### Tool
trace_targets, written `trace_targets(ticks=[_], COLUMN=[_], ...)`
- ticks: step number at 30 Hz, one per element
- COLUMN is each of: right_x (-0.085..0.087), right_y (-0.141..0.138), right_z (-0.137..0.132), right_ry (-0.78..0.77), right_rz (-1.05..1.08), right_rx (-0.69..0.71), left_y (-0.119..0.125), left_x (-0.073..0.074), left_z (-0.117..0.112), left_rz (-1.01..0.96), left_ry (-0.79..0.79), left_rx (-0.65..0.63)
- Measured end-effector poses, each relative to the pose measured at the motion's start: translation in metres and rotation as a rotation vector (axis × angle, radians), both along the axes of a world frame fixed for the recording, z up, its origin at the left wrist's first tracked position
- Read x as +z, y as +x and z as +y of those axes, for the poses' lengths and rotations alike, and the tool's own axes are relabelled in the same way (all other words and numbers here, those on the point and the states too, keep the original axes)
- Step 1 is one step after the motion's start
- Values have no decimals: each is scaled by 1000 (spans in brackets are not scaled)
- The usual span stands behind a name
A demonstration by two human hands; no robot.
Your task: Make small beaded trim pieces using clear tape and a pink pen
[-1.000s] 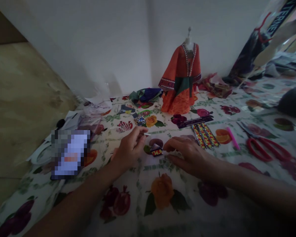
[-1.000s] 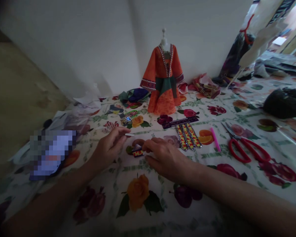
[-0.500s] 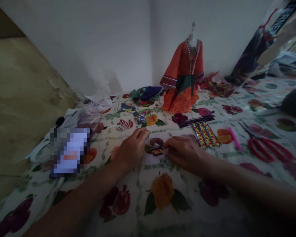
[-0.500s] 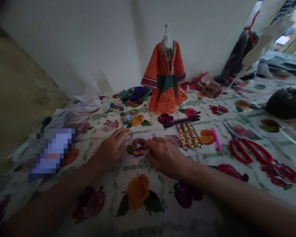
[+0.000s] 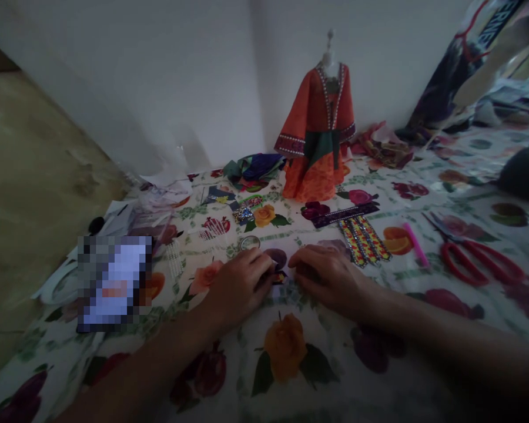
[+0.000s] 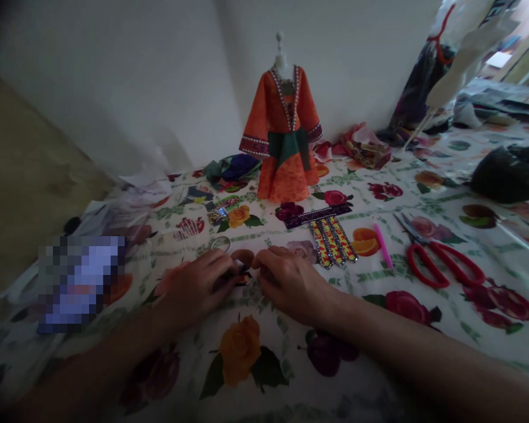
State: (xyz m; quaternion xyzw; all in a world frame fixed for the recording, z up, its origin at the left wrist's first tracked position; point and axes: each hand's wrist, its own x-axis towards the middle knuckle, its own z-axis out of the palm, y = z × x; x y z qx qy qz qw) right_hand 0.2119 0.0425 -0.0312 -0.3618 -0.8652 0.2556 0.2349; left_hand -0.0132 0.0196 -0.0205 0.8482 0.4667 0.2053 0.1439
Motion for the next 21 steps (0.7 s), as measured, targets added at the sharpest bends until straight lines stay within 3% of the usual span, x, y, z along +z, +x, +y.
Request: trace_targets(ticks=[4,7,10,12,17,21], right_x=[4,11,16,17,18,16], right_y=[0,-2,-3,-3,-1,0], right_z=[-3,-6,-7,-7,-10,-15], right_ry=[-55,-217,-405,-450,-416,-272], right_rz=[57,142,257,317,368,216], right_rx=[-36,-40,-13,2,-50,-61], left_y=[5,10,15,19,27,25], left_x=[5,13,20,23,21,19], left_z=[-4,-10,-15,-18,-26,-28], left_rz=[-125,-289,-565,-699,-762,-777], left_ry=[-44,-99,-294,-427,-518,-592], left_rx=[25,98,184,213,215,155])
